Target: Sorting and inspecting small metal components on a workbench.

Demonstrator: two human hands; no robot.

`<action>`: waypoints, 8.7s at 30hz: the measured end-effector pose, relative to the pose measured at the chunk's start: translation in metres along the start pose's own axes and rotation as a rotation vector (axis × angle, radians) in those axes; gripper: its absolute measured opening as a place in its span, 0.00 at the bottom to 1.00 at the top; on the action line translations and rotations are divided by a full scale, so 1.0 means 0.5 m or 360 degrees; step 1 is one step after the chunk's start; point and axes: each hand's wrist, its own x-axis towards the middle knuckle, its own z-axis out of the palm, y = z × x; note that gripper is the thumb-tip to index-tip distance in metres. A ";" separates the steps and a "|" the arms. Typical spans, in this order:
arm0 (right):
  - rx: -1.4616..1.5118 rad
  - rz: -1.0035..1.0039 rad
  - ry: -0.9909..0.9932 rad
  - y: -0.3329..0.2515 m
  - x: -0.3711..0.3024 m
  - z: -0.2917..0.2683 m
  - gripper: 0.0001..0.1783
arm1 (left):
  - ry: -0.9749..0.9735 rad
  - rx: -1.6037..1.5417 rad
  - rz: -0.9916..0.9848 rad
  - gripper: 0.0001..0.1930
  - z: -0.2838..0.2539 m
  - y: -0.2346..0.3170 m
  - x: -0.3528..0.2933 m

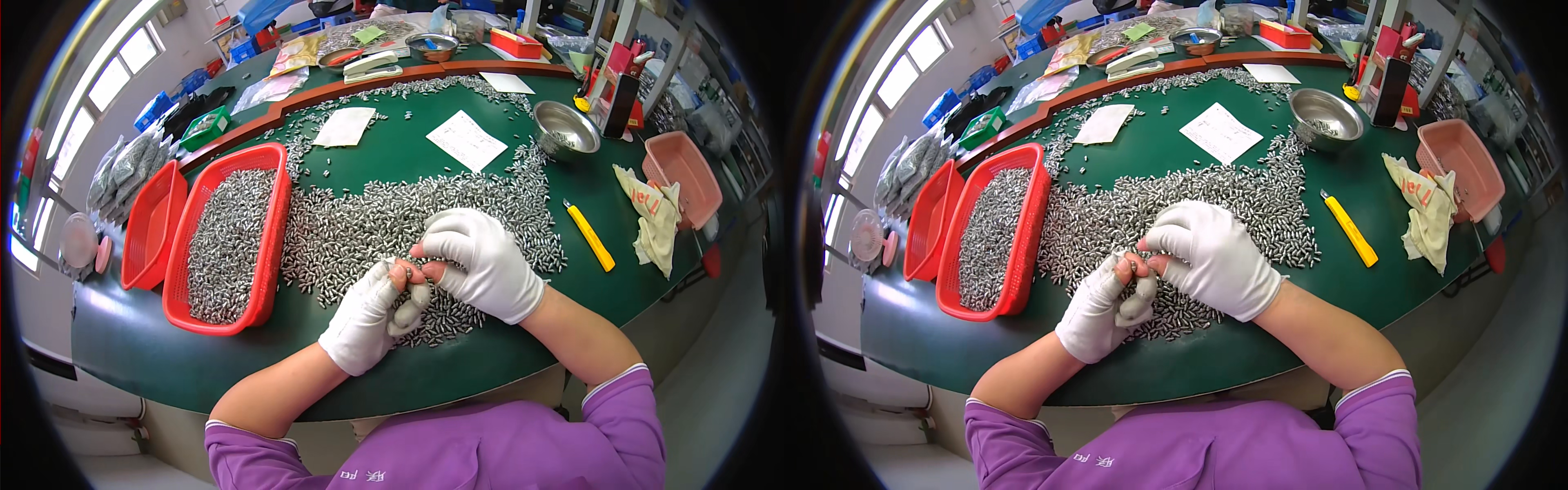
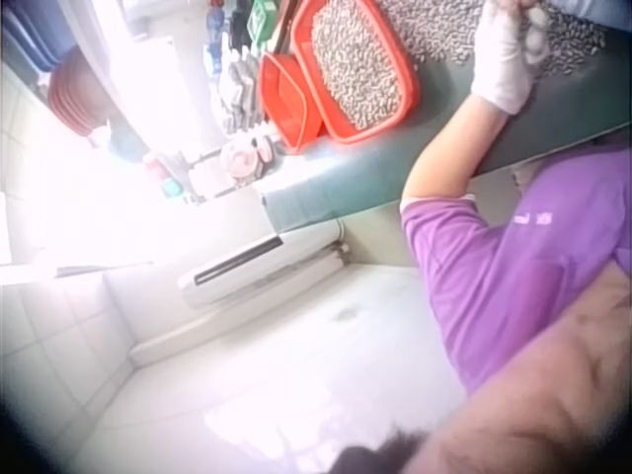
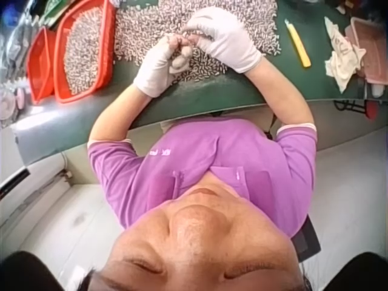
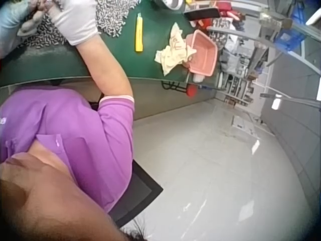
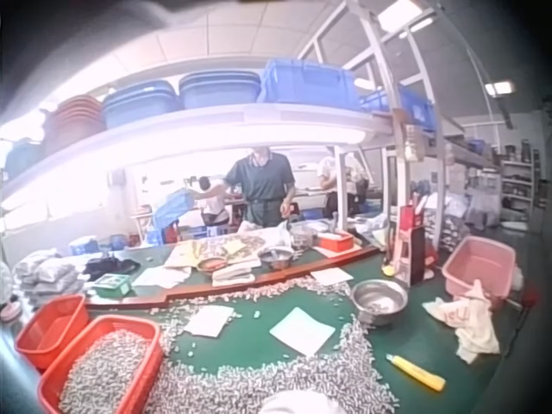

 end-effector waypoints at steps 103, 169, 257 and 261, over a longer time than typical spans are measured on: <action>-0.0132 -0.0010 0.0085 0.000 0.011 -0.012 0.08 | 0.0156 0.0155 0.0020 0.12 0.004 0.000 0.002; 0.0049 -0.0241 0.0015 -0.001 0.003 -0.012 0.11 | 0.0254 0.0502 -0.0072 0.15 0.027 0.012 -0.014; 0.0059 -0.0298 0.0081 -0.003 0.016 -0.007 0.08 | 0.0151 0.0175 0.0090 0.22 0.005 0.009 -0.006; -0.0369 0.0293 0.0184 0.035 -0.001 -0.015 0.07 | 0.0085 0.0193 0.0079 0.25 0.009 0.017 -0.011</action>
